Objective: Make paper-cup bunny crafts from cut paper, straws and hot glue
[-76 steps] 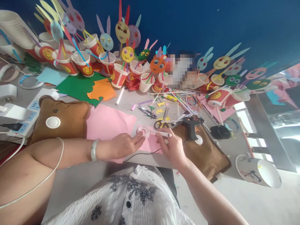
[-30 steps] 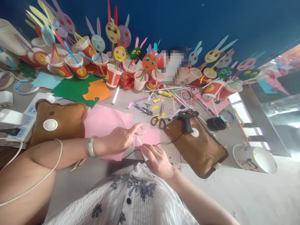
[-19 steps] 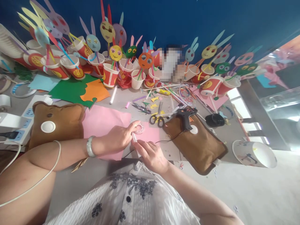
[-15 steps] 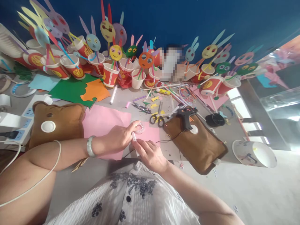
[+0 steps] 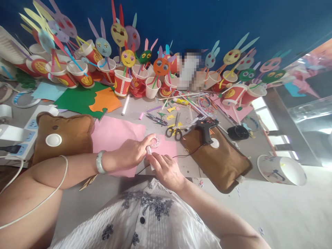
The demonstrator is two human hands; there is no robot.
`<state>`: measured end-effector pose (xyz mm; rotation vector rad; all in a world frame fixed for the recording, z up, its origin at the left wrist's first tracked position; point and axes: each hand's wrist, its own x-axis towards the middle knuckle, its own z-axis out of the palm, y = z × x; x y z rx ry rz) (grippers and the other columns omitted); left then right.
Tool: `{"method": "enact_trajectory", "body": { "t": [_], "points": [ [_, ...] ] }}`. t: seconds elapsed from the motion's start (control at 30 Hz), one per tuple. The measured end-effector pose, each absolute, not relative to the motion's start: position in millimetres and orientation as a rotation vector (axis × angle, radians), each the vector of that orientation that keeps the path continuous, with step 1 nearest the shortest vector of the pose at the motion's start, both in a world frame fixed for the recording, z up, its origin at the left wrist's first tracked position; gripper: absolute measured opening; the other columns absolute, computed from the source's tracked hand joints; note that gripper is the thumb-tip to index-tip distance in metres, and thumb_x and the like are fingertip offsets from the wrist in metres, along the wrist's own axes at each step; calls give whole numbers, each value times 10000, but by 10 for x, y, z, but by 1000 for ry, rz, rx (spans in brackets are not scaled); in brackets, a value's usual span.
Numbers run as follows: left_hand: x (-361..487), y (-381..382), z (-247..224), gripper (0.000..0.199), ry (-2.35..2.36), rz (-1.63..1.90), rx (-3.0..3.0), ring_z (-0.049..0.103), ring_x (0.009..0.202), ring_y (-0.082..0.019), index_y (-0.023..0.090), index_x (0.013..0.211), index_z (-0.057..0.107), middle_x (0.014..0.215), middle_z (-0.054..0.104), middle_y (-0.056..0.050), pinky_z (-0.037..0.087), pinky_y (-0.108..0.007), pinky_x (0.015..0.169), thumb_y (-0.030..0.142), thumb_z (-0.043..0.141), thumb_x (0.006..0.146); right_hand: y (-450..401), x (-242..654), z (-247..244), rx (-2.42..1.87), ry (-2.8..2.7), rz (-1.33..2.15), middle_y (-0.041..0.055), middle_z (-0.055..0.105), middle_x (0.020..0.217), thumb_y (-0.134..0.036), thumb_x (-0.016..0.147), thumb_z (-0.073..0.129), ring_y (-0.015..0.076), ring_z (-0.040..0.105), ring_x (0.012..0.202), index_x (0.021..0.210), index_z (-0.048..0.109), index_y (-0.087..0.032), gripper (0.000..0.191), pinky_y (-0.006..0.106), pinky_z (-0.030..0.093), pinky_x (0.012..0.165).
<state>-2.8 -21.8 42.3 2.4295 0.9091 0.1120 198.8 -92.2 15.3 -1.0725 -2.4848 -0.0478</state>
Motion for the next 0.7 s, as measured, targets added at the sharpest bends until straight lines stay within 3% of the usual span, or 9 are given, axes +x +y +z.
{"method": "enact_trajectory", "body": {
  "t": [0.43,0.7],
  "points": [
    [-20,-235,394,554,947,59,2511,731,741,-174,64,1530,181,962,758,-106,492,-245,588,166,336,1008,-1052,2296,117,-1086,-2432,91,91,746,1004,-71,859,538,179,687,747,1221,594,-190,385,315,562,665],
    [-13,-238,430,543,952,46,2563,720,686,-186,63,1529,194,958,759,-117,487,-258,553,137,294,1000,-1026,2447,141,-1121,-2440,60,77,756,984,-53,863,496,181,717,768,1209,571,-208,386,331,597,690]
  ]
}}
